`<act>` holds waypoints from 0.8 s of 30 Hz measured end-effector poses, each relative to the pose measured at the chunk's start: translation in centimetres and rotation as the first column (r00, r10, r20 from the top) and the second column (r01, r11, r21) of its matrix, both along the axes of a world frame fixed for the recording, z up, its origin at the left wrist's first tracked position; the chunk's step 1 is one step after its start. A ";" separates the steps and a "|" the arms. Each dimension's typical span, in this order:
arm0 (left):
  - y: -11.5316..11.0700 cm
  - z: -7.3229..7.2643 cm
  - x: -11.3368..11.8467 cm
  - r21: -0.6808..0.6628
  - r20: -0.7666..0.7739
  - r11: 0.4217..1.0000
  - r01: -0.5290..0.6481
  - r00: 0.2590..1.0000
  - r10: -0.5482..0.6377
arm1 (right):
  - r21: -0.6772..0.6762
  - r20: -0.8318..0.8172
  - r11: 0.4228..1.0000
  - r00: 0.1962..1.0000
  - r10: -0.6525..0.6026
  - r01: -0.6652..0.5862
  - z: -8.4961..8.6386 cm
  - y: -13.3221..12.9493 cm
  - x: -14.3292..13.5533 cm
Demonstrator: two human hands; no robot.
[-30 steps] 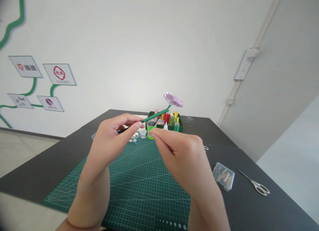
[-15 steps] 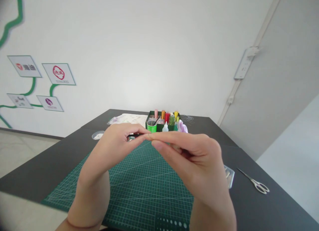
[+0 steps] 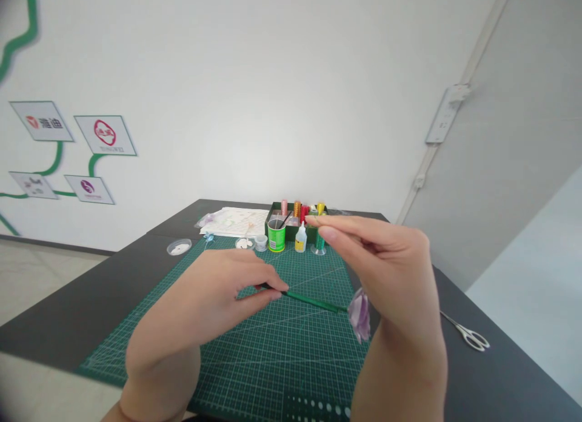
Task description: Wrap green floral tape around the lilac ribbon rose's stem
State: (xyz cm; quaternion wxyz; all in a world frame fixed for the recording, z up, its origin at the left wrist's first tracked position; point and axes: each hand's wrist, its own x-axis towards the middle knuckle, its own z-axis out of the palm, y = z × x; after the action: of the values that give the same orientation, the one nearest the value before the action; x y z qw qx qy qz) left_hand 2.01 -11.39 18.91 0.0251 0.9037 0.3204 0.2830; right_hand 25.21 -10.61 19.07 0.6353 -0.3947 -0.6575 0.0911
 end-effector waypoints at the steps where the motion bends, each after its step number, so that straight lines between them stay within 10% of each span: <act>1: -0.3 0.0 0.0 0.003 0.014 1.000 0.012 1.000 -0.012 | -0.019 0.006 1.000 1.000 0.006 -0.006 0.1 0.2 0.0; 24: -2.1 0.4 -1.1 0.256 0.053 0.966 0.034 0.997 -0.049 | -0.213 0.141 0.968 0.977 0.162 -0.130 -0.1 3.3 -0.9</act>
State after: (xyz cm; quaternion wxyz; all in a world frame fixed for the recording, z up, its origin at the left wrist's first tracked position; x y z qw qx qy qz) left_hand 0.88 -13.53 19.32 -0.0760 0.8971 0.2613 0.3480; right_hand 24.34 -7.29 18.96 0.5294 -0.4136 -0.7202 0.1729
